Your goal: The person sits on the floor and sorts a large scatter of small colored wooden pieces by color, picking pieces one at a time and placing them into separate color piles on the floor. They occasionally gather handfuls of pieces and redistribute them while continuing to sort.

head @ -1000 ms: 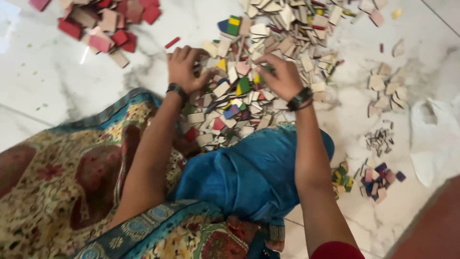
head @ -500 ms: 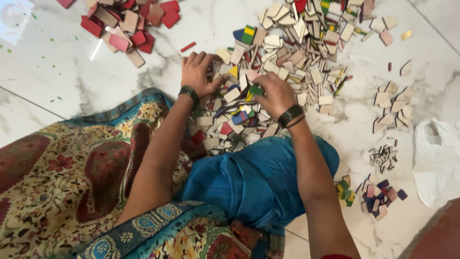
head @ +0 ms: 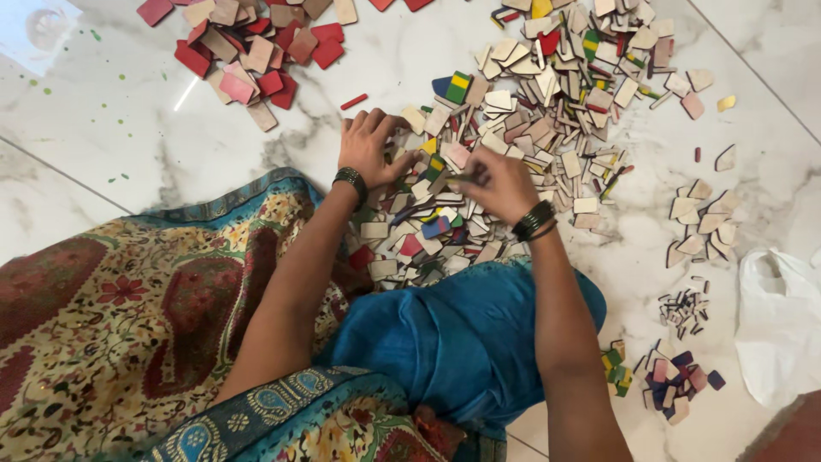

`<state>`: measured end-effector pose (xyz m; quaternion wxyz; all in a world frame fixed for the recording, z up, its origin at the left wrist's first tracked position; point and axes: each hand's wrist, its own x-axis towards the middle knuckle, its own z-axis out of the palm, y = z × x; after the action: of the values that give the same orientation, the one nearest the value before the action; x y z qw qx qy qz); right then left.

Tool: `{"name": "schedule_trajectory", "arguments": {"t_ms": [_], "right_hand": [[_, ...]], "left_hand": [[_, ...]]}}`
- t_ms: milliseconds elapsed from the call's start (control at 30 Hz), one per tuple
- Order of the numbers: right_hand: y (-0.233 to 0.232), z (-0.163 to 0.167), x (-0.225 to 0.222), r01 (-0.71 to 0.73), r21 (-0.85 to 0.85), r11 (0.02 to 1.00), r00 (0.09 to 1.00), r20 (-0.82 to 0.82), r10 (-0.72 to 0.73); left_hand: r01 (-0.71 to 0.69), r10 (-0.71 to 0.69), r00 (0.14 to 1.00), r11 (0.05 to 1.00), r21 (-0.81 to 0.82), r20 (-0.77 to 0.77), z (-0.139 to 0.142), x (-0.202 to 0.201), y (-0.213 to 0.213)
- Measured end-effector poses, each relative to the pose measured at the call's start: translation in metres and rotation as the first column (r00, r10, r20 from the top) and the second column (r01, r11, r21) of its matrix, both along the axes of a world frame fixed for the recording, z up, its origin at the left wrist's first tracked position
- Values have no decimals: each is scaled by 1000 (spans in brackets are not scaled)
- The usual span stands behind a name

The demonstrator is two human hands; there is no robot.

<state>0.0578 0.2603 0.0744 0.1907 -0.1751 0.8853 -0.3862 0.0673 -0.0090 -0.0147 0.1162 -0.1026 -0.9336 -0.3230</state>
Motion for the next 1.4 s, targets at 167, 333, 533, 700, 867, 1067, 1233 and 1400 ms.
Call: {"name": "schedule_trajectory", "arguments": {"t_ms": [167,333,533,700,867,1067,1233,1400], "right_hand": [[13,1,-13,69,-32,997,994,-77,-71],[23,-5,-21,170,107,980,983,-92,-161],[35,-15,-23,131,69,989,966,-231,-112],[42,-20,-21,145,52,988,966,-225,-130],[50,-25,-19,150,14,989,960,-241,-142],[61,-31,-20,201,16,980,951,-243,-191],[72,-39,-17,184,-44,982,944,-272,-189],[88,-49,-9,268,-45,962,936,-225,-271]], "left_hand": [[-9,8,1000,1000,22,9,-5,0,0],[-132,147,973,987,97,-179,-14,-1,0],[-218,245,960,958,188,-134,-19,-4,3],[-346,397,914,872,346,-85,-27,1,1],[-488,536,839,817,309,-91,-39,-5,-2],[-222,224,972,975,26,-69,-33,6,-6],[-105,110,993,988,113,-42,-36,22,2],[-116,-41,958,850,513,285,-48,0,-18]]}}
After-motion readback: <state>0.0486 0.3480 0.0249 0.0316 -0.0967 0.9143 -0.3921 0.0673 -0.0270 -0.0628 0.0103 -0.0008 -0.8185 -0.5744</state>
